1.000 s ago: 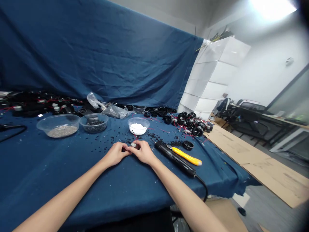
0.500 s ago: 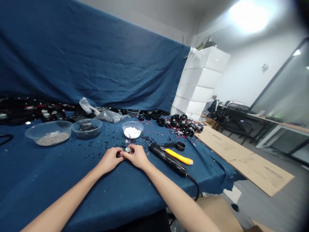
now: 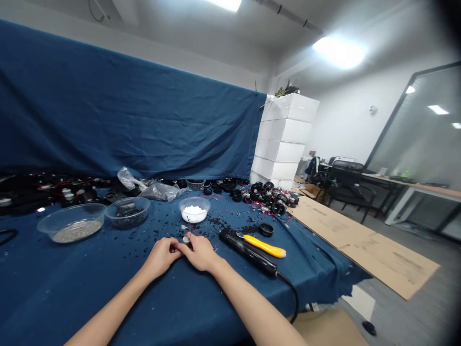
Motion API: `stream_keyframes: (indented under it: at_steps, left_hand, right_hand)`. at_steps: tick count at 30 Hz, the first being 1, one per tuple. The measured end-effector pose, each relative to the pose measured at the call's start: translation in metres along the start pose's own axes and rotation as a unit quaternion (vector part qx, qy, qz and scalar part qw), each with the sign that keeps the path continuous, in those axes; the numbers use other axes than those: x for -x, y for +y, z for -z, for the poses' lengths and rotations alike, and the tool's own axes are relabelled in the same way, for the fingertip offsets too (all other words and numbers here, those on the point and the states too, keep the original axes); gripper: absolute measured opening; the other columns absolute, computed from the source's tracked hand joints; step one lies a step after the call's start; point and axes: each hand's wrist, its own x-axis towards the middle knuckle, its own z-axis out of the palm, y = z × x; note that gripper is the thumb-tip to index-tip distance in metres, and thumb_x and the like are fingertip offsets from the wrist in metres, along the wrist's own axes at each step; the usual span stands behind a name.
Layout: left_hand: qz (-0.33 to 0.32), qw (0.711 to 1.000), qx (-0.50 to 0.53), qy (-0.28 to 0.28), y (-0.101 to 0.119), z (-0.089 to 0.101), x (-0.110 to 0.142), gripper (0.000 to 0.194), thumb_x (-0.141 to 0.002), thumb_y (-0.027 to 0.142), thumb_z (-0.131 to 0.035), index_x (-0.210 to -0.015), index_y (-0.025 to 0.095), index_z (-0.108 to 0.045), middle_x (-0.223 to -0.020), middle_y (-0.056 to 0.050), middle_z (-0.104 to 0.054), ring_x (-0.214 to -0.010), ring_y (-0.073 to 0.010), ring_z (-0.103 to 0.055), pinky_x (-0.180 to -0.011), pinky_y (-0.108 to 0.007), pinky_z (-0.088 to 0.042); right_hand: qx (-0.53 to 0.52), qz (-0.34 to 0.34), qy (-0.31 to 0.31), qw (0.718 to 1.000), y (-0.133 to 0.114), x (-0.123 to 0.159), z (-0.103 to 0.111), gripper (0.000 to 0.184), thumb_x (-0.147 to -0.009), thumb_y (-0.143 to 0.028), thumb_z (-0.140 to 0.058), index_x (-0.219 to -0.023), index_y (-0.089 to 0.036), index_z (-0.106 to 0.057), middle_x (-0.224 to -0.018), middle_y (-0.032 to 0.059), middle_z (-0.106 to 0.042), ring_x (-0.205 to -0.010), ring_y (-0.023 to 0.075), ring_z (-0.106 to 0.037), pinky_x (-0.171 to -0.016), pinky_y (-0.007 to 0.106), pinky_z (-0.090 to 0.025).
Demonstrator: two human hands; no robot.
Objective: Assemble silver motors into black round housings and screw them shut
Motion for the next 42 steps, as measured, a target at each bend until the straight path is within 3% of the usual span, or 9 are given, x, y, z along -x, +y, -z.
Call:
stream_keyframes:
  at_steps: [4,10,19,28,31,35,37,40,42]
  left_hand:
    - [0.002,0.999,0.033,0.002,-0.003,0.000,-0.001,0.018,-0.072,0.030,-0.056,-0.067,0.016,-0.066,-0.062,-0.003,-0.064,-0.063,-0.0200,-0.058,-0.059,-0.026,-0.037]
    - [-0.003,0.993,0.121,0.009,-0.006,-0.004,-0.002,0.037,-0.066,0.023,-0.059,-0.102,0.013,-0.061,-0.074,-0.003,-0.072,-0.069,-0.0185,-0.062,-0.066,-0.026,-0.047]
    - [0.000,0.986,0.165,0.013,-0.013,-0.005,-0.006,0.023,-0.065,0.023,-0.061,-0.085,0.013,-0.064,-0.073,-0.006,-0.075,-0.070,-0.0218,-0.068,-0.067,-0.029,-0.049]
    - [0.000,0.987,0.160,0.032,-0.017,-0.015,0.000,0.017,-0.065,0.021,-0.061,-0.080,0.014,-0.063,-0.067,-0.004,-0.073,-0.064,-0.0195,-0.066,-0.062,-0.027,-0.049]
    - [-0.005,0.987,0.156,0.035,-0.011,0.001,-0.013,0.018,-0.066,0.021,-0.061,-0.082,0.013,-0.063,-0.070,-0.004,-0.073,-0.066,-0.0191,-0.066,-0.064,-0.026,-0.050]
    - [-0.012,0.990,0.128,0.064,0.003,0.047,-0.045,0.025,-0.071,0.022,-0.061,-0.092,0.009,-0.062,-0.083,-0.007,-0.073,-0.079,-0.0202,-0.066,-0.073,-0.028,-0.049]
    - [-0.011,0.993,0.095,0.072,0.012,0.052,-0.042,0.024,-0.073,0.018,-0.057,-0.095,0.008,-0.063,-0.087,-0.008,-0.072,-0.083,-0.0211,-0.066,-0.076,-0.029,-0.048]
    - [-0.006,0.998,0.029,0.060,0.022,0.025,-0.011,0.028,-0.070,0.009,-0.053,-0.094,0.012,-0.066,-0.086,-0.009,-0.073,-0.082,-0.0232,-0.068,-0.075,-0.030,-0.050]
    - [-0.004,0.997,-0.023,0.070,0.022,0.000,0.010,0.046,-0.069,0.006,-0.052,-0.114,0.015,-0.062,-0.113,-0.014,-0.069,-0.105,-0.0285,-0.064,-0.091,-0.037,-0.048]
  right_hand:
    - [0.039,-0.002,-0.008,0.999,-0.002,0.001,0.001,0.039,-0.095,-0.053,-0.042,-0.105,-0.019,-0.058,-0.090,0.0110,-0.072,-0.083,0.0273,-0.068,-0.067,0.029,-0.043]
    - [0.082,-0.010,-0.015,0.996,-0.005,0.002,-0.001,0.043,-0.096,-0.054,-0.036,-0.113,-0.018,-0.055,-0.094,0.0132,-0.072,-0.085,0.0299,-0.070,-0.069,0.033,-0.047]
    - [0.101,-0.015,-0.038,0.994,-0.010,0.001,0.002,0.043,-0.097,-0.050,-0.037,-0.122,-0.018,-0.051,-0.099,0.0138,-0.072,-0.090,0.0299,-0.070,-0.071,0.034,-0.048]
    - [0.092,-0.019,-0.054,0.994,-0.010,0.006,-0.001,0.040,-0.097,-0.048,-0.039,-0.121,-0.019,-0.052,-0.098,0.0127,-0.072,-0.092,0.0300,-0.069,-0.072,0.034,-0.047]
    - [0.090,-0.020,-0.055,0.994,-0.014,-0.009,0.011,0.040,-0.098,-0.047,-0.039,-0.121,-0.018,-0.052,-0.097,0.0134,-0.072,-0.090,0.0307,-0.069,-0.073,0.034,-0.046]
    - [0.091,-0.001,-0.037,0.995,-0.028,-0.052,0.041,0.052,-0.098,-0.056,-0.029,-0.133,-0.019,-0.042,-0.111,0.0153,-0.067,-0.106,0.0320,-0.063,-0.084,0.038,-0.043]
    - [0.093,-0.001,-0.035,0.995,-0.033,-0.054,0.044,0.054,-0.099,-0.057,-0.025,-0.132,-0.018,-0.043,-0.113,0.0157,-0.067,-0.107,0.0315,-0.063,-0.085,0.038,-0.043]
    - [0.101,-0.025,-0.050,0.993,-0.032,-0.023,0.028,0.039,-0.099,-0.044,-0.036,-0.119,-0.016,-0.055,-0.098,0.0151,-0.072,-0.091,0.0308,-0.069,-0.075,0.035,-0.048]
    - [0.110,-0.037,-0.043,0.992,-0.028,-0.002,0.013,0.034,-0.094,-0.037,-0.046,-0.116,-0.016,-0.059,-0.092,0.0153,-0.074,-0.084,0.0313,-0.071,-0.070,0.035,-0.050]
